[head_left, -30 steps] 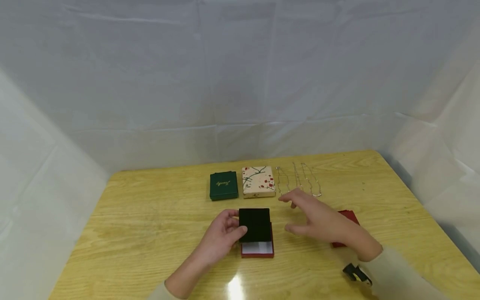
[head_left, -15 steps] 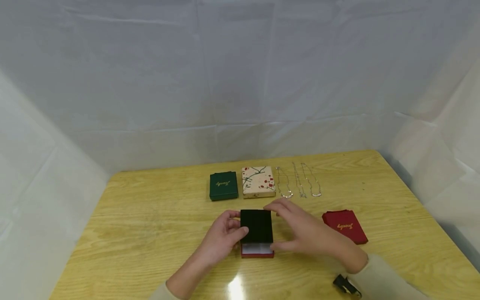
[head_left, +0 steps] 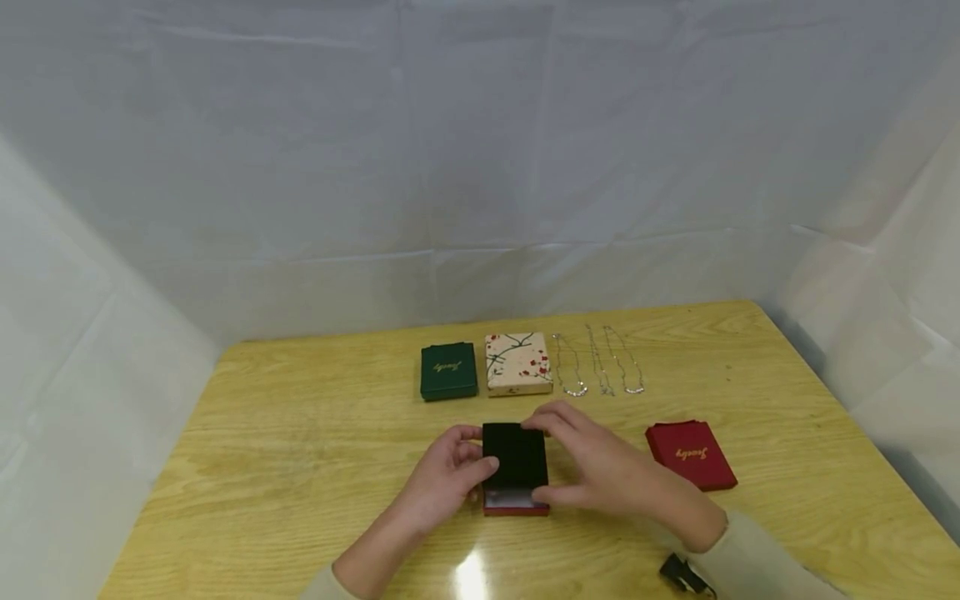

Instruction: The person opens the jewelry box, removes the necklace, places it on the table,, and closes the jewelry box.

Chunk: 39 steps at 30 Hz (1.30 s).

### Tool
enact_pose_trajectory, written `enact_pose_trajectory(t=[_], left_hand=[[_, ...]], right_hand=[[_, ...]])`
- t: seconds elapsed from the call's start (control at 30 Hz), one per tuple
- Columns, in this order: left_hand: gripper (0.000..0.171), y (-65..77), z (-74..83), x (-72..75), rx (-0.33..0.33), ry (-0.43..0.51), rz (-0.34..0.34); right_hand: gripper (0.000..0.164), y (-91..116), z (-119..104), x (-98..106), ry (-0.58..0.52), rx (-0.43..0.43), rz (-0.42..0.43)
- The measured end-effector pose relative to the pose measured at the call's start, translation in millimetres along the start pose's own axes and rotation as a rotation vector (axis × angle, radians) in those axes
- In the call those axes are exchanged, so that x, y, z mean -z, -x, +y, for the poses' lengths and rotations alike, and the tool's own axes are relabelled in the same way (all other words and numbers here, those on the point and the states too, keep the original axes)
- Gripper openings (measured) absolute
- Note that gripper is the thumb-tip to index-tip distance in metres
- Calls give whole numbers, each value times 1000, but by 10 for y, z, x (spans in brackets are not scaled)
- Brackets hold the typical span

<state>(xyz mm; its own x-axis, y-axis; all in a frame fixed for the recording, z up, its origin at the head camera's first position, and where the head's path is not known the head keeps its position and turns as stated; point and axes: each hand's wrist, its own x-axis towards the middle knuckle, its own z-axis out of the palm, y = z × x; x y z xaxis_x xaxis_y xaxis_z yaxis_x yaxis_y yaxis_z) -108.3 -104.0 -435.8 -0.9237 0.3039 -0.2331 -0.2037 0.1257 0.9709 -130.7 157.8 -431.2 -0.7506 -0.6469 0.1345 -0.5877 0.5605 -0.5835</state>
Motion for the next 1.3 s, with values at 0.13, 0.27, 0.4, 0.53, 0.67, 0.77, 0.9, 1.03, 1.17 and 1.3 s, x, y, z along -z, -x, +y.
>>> enact_pose_trajectory(t=[0.13,0.27,0.4,0.53,0.67,0.77,0.9,1.03,1.17,1.3], left_hand=[[53,-3,-12,0,4,8,-9],[53,10,-8,-3,15,22,-13],[53,15,-8,-7,20,31,-13],[54,6,-14,-10,20,32,-15],[55,7,-8,-9,21,24,-11],[54,20,9,-3,24,7,2],[51,35,34,18,8,-34,33],[51,40,47,41,-13,-97,79],[52,40,50,60,-28,-151,105],[62,30,31,95,-51,-202,81]], right_hand=[[74,3,-8,-14,-8,-14,-9],[73,6,-10,-25,-23,-21,-15],[71,10,1,-37,-34,-14,-18],[68,10,12,-42,-36,-7,-17],[68,13,13,-32,-35,-10,-16],[68,21,7,-17,-29,-11,-7],[68,40,10,17,-18,-5,8],[65,57,33,57,-4,3,4],[62,66,55,89,8,7,-8],[61,76,60,117,10,13,-16]])
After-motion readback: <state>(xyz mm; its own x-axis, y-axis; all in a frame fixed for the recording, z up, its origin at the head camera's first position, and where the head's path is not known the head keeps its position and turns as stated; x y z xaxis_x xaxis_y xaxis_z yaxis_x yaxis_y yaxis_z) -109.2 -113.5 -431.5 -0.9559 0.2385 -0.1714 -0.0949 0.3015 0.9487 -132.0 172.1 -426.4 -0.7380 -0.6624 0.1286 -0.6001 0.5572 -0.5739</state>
